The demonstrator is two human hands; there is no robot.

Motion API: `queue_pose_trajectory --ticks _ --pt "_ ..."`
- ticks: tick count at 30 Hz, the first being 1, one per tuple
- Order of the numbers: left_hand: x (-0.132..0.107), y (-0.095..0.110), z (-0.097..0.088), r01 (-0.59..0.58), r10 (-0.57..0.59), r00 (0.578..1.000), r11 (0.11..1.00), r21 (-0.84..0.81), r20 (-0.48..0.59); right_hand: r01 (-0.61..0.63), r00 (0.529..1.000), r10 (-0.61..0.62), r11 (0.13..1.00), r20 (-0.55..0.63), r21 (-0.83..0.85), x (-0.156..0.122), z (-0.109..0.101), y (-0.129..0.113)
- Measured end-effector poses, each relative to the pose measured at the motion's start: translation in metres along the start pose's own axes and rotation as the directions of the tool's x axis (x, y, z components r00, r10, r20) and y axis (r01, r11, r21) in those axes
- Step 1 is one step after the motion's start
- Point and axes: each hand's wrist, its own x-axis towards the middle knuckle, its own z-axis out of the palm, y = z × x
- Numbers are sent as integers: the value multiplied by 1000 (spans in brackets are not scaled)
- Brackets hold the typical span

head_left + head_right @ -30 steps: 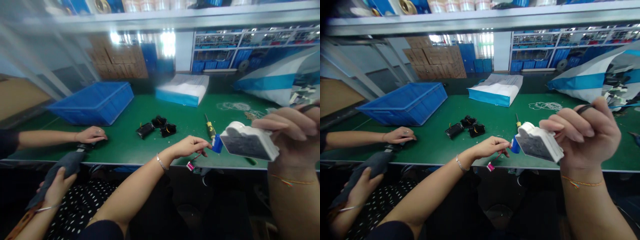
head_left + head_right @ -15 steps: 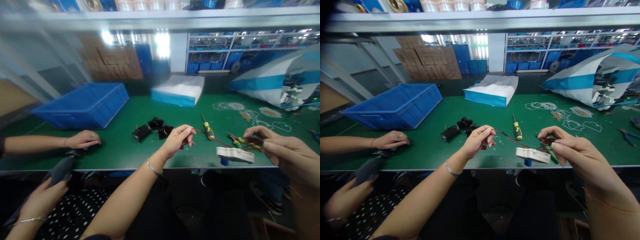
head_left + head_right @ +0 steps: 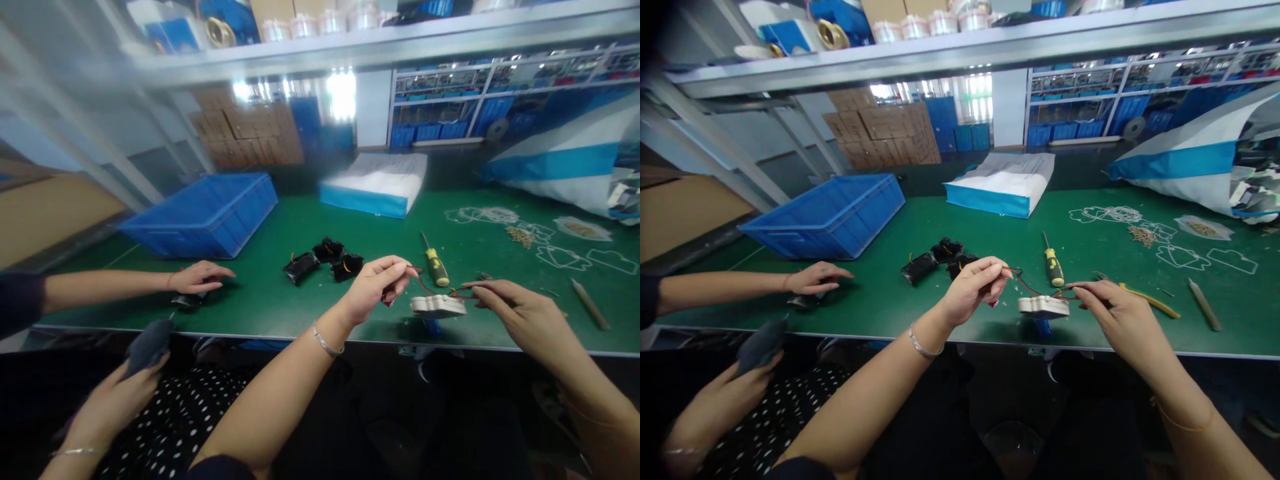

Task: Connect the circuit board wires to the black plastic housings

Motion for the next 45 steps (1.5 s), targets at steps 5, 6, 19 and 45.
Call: queue_pose_trajectory --ticks 5,6,19,45 --pt "3 -9 0 135 -129 991 969 208 -42 -258 961 276 905 -6 337 3 21 7" --pt "5 -13 0 159 -147 987 941 299 -64 -285 952 306 868 14 406 4 26 7" --pt "18 -71 1 206 -103 975 737 644 -195 -124 986 159 889 -44 441 -24 74 -29" --pt "21 -53 11 349 -389 908 908 231 156 -221 867 498 385 0 896 -13 0 -53"
